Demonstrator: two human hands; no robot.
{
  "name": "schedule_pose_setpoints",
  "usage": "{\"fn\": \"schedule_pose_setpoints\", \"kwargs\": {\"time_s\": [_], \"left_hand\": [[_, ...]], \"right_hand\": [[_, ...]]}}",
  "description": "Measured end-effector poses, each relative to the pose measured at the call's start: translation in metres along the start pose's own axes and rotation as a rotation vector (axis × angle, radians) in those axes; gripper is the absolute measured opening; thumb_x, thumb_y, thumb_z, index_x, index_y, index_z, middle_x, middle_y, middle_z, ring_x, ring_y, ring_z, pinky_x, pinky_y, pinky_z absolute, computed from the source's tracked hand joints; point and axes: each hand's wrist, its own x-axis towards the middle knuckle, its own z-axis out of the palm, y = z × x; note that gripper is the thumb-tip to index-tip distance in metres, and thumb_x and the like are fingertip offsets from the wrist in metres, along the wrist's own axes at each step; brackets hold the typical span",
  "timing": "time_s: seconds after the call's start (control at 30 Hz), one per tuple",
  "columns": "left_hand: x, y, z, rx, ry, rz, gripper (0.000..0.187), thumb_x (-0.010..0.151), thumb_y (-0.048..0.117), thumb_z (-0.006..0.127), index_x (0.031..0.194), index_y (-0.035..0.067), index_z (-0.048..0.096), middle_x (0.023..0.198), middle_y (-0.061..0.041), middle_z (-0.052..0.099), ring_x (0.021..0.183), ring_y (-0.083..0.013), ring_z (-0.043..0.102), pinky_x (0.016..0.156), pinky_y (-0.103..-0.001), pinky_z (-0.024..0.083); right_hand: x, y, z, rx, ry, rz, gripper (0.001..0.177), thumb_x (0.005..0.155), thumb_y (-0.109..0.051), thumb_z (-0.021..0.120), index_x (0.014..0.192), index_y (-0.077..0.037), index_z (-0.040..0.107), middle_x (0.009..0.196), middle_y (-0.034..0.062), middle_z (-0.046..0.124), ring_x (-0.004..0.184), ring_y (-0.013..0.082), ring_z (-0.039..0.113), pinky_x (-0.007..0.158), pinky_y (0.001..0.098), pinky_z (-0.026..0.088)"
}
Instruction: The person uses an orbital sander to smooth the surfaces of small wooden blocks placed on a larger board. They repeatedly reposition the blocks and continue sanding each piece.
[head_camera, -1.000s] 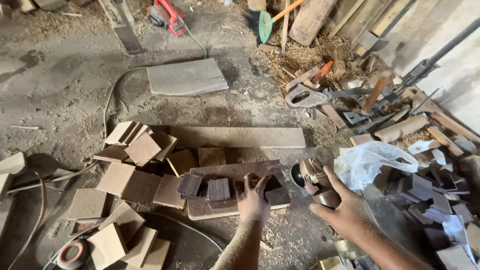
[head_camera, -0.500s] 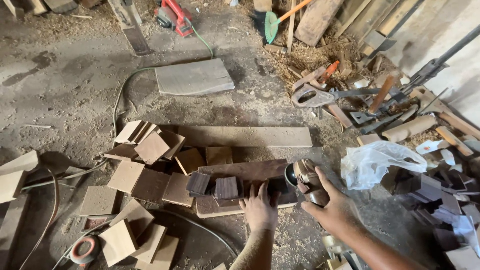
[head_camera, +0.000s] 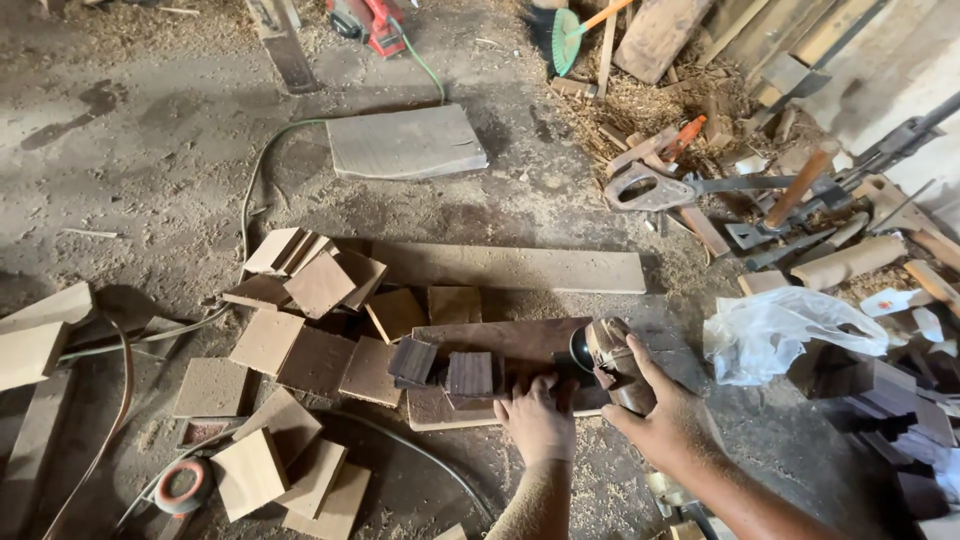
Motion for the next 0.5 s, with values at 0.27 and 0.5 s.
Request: {"fn": "schedule_pose_setpoints", "kwargs": {"time_s": [0.27,0.5], "left_hand": [[-0.002,0.004,-0.007,-0.044,-0.017,-0.010,0.043,0.093,0.064,0.063,0.101,0.025,0.079,0.096,-0.003,0.077,0.107,-0.0204,0.062,0.115,-0.044,0.026],[-0.003,0.002,-0.006,-0.064,0.013,0.030,0.047,0.094,0.065,0.060,0.101,0.023,0.079,0.090,-0.004,0.076,0.101,-0.0204,0.061,0.112,-0.043,0.027]], "right_hand": [[0.004,-0.009,-0.004,0.050,-0.002,-0.043,0.104,0.073,-0.029,0.079,0.163,-0.026,0.029,0.076,0.0048,0.077,0.043,0.0125,0.056,0.034,0.0235,0.043],[0.002,-0.020,-0.009,-0.118,-0.085,-0.007,0.103,0.074,-0.041,0.075,0.163,-0.038,0.022,0.109,0.0057,0.078,0.070,0.0182,0.077,0.051,0.0278,0.061]]}}
